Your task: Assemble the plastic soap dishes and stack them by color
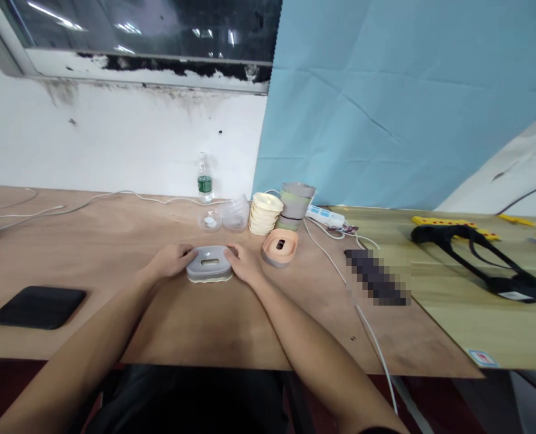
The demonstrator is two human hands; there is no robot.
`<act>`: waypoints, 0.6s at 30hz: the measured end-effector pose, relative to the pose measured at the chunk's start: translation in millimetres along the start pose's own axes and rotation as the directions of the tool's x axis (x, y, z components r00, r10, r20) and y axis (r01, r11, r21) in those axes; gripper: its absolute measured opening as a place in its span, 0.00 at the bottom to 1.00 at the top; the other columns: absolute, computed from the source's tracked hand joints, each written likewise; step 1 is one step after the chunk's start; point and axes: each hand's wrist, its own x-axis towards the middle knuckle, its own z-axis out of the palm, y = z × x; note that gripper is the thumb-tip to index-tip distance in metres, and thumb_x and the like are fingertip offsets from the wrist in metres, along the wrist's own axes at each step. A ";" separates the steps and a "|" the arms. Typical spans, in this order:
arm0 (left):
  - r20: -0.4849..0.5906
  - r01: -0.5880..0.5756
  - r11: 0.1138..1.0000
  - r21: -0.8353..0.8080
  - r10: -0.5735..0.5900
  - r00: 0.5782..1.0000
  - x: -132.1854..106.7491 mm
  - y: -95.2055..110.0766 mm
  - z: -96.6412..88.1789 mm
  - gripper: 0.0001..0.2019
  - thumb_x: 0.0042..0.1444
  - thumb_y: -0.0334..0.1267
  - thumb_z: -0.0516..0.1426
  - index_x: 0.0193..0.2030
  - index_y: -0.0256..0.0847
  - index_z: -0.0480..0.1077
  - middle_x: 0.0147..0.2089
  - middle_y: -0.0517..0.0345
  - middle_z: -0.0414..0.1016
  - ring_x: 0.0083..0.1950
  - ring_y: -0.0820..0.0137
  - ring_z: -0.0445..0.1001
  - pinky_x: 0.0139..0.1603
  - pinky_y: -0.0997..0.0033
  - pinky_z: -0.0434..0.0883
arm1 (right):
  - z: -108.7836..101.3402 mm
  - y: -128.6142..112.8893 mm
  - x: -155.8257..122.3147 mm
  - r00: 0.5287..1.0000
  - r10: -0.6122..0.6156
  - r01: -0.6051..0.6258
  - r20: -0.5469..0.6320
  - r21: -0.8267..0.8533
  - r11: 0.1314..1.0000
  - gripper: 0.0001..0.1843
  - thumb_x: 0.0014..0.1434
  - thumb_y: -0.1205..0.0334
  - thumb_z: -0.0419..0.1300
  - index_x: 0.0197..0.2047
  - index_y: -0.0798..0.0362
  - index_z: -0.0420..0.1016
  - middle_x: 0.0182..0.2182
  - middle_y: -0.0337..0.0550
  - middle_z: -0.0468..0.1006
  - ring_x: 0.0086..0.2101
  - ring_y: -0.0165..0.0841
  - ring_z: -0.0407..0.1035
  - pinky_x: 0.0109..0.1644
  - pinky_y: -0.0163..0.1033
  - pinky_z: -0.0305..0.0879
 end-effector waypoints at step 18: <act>-0.100 0.102 0.987 -0.128 -0.115 0.988 5.6 -18.9 10.0 0.25 0.60 0.59 0.45 0.39 0.44 0.76 0.39 0.52 0.79 0.41 0.60 0.75 0.38 0.68 0.66 | -9.6 -9.6 -9.3 0.992 -0.051 0.058 0.118 -0.058 0.997 0.31 0.60 0.45 0.53 0.61 0.55 0.65 0.40 0.49 0.78 0.36 0.37 0.71 0.41 0.40 0.65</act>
